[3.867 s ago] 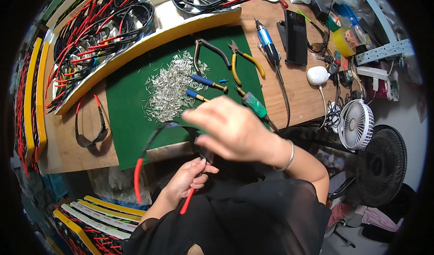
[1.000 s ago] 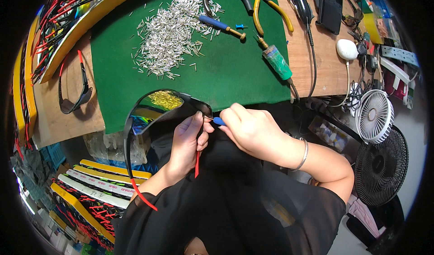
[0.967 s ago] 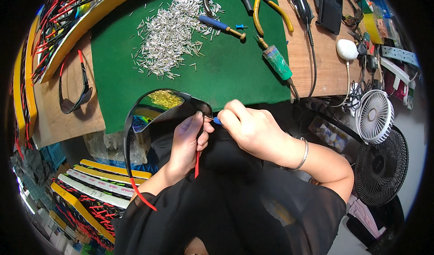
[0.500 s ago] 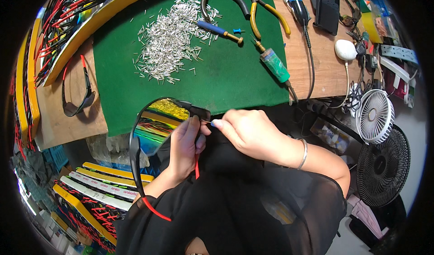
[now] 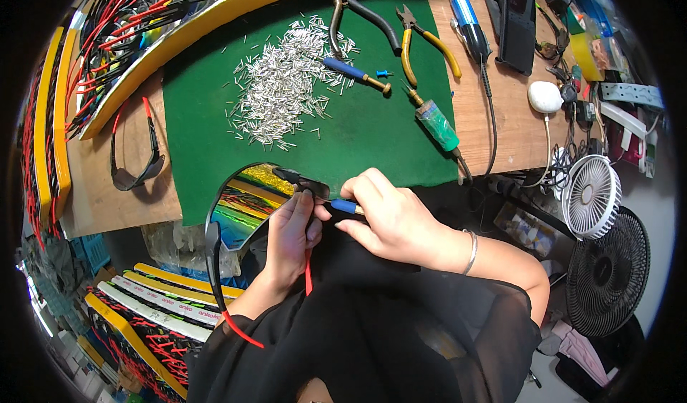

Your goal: The person assembles sunglasses by inserting small metal pins into the hinge area of the frames using a blue-handled tool and a soldering iron. The person repeatedly picks up frames, inserts pins, and places the finished frames into a tray.

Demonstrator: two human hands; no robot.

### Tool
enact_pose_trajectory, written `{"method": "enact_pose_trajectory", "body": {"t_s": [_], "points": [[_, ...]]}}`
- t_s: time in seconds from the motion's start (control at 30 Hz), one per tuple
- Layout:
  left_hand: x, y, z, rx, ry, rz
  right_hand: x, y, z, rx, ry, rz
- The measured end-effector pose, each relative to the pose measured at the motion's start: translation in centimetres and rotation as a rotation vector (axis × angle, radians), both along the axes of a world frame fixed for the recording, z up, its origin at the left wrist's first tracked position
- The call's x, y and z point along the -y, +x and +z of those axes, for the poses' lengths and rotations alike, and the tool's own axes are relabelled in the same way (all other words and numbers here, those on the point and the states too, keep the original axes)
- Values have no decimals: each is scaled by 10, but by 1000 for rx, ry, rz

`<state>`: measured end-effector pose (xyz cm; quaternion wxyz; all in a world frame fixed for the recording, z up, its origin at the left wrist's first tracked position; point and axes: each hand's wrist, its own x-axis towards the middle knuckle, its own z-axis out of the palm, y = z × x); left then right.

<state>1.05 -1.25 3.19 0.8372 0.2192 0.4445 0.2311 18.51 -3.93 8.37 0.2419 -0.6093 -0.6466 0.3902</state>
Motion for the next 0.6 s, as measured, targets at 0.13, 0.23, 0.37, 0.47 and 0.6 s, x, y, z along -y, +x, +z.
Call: {"method": "enact_pose_trajectory", "body": {"t_s": [0.13, 0.23, 0.37, 0.47, 0.6], "points": [[0, 1, 0, -29, -60, 45, 1, 6, -12, 28, -164, 52], [-3, 1, 3, -48, 32, -8, -1, 0, -6, 32, 13, -12], [-3, 1, 3, -43, 46, -12, -5, 4, -1, -60, -161, 22], [-4, 1, 2, -42, 52, -22, -2, 7, -8, 55, -90, 94], [-4, 1, 1, -30, 55, -15, -7, 5, 1, 24, -66, 26]]}}
